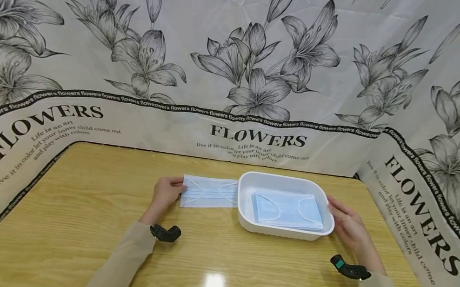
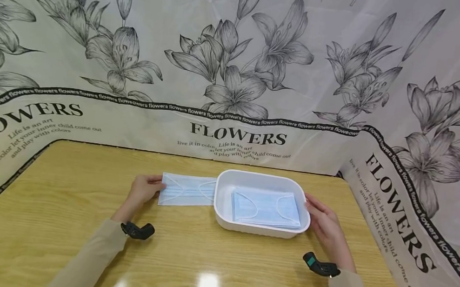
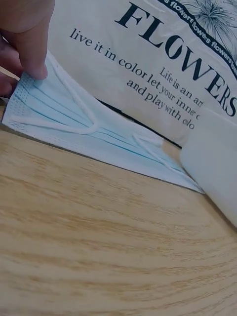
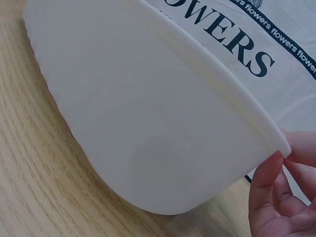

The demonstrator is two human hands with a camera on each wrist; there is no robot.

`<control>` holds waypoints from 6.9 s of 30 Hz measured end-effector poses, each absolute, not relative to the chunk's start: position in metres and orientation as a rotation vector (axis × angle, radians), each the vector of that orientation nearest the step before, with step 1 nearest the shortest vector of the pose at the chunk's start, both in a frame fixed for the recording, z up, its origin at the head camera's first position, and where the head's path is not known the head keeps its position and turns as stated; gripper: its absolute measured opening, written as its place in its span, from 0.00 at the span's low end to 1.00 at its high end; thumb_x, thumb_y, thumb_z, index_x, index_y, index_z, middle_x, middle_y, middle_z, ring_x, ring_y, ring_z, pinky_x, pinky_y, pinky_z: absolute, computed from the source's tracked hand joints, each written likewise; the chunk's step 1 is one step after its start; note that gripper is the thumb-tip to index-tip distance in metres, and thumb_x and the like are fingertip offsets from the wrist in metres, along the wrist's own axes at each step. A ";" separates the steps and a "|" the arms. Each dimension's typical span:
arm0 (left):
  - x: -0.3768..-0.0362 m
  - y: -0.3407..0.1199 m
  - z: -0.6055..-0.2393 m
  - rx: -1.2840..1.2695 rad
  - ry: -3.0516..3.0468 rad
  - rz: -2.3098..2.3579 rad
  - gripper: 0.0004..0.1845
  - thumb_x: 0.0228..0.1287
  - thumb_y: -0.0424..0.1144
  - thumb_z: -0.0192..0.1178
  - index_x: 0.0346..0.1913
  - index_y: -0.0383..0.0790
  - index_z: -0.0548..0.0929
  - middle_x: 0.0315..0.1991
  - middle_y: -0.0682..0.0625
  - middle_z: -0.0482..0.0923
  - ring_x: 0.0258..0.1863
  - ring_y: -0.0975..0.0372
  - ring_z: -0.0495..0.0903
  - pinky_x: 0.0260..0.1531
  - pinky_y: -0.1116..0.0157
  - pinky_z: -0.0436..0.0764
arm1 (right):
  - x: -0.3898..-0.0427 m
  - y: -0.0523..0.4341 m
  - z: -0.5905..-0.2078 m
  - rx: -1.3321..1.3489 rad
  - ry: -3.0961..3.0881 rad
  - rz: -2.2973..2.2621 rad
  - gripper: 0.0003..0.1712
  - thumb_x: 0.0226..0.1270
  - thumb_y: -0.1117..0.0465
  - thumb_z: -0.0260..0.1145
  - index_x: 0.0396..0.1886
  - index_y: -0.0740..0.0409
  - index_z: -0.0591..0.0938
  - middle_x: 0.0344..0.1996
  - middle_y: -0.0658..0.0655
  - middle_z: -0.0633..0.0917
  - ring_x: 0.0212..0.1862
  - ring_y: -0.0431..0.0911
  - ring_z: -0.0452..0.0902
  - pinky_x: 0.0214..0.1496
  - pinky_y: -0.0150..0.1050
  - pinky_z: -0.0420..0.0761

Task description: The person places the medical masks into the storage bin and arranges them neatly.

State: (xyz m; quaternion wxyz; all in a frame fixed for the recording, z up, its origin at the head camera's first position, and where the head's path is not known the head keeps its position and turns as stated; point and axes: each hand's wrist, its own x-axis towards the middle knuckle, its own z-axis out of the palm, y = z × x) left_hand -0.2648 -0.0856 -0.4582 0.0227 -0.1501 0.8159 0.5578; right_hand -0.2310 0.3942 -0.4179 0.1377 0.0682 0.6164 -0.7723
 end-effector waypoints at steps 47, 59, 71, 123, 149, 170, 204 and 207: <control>-0.234 -0.101 -0.387 -0.493 2.303 2.169 0.19 0.70 0.37 0.55 0.60 0.31 0.77 0.52 0.33 0.79 0.27 0.70 0.78 0.26 0.75 0.81 | -0.230 0.393 -0.416 0.214 1.820 -2.221 0.17 0.72 0.63 0.58 0.46 0.35 0.85 0.41 0.31 0.84 0.44 0.27 0.79 0.43 0.24 0.80; -0.238 -0.099 -0.368 -0.494 2.353 2.117 0.19 0.69 0.39 0.57 0.60 0.36 0.78 0.52 0.36 0.80 0.29 0.68 0.78 0.26 0.76 0.79 | -0.230 0.394 -0.416 0.221 1.804 -2.224 0.17 0.72 0.64 0.58 0.49 0.37 0.85 0.41 0.31 0.84 0.44 0.27 0.79 0.43 0.24 0.80; -0.239 -0.075 -0.360 -0.397 2.302 2.204 0.17 0.68 0.34 0.58 0.57 0.32 0.80 0.49 0.34 0.82 0.23 0.70 0.78 0.22 0.75 0.79 | -0.228 0.400 -0.416 0.172 1.782 -2.261 0.20 0.73 0.66 0.55 0.43 0.36 0.86 0.41 0.34 0.85 0.43 0.29 0.80 0.41 0.24 0.81; -0.261 0.067 -0.387 -0.388 2.017 2.205 0.14 0.66 0.35 0.60 0.53 0.39 0.83 0.45 0.42 0.85 0.30 0.63 0.83 0.27 0.71 0.83 | -0.237 0.399 -0.414 0.213 1.818 -2.214 0.17 0.71 0.64 0.58 0.47 0.36 0.85 0.40 0.32 0.84 0.43 0.28 0.79 0.43 0.24 0.80; -0.254 0.114 -0.396 -0.310 1.914 2.236 0.13 0.66 0.28 0.57 0.51 0.34 0.84 0.35 0.42 0.85 0.17 0.67 0.72 0.21 0.74 0.78 | -0.237 0.395 -0.413 0.245 1.805 -2.218 0.17 0.71 0.64 0.58 0.44 0.36 0.86 0.39 0.32 0.85 0.42 0.28 0.79 0.42 0.24 0.80; -0.255 0.111 -0.398 -0.070 2.420 1.787 0.20 0.60 0.24 0.61 0.56 0.34 0.80 0.32 0.41 0.85 0.12 0.65 0.76 0.13 0.70 0.79 | -0.235 0.393 -0.417 0.244 1.822 -2.217 0.16 0.71 0.63 0.59 0.43 0.35 0.86 0.39 0.33 0.85 0.43 0.28 0.79 0.43 0.23 0.80; -0.264 -0.045 -0.406 0.059 2.662 1.769 0.20 0.71 0.34 0.52 0.64 0.40 0.75 0.61 0.39 0.76 0.47 0.46 0.82 0.23 0.69 0.77 | -0.233 0.409 -0.420 0.268 1.966 -1.988 0.15 0.73 0.50 0.56 0.58 0.36 0.74 0.38 0.27 0.79 0.42 0.25 0.77 0.45 0.24 0.80; -0.261 -0.082 -0.411 0.076 2.825 1.596 0.22 0.72 0.37 0.51 0.67 0.39 0.71 0.59 0.34 0.76 0.45 0.43 0.81 0.28 0.61 0.81 | -0.229 0.416 -0.422 0.236 2.030 -2.040 0.09 0.74 0.51 0.55 0.46 0.32 0.79 0.37 0.29 0.81 0.40 0.26 0.78 0.42 0.24 0.81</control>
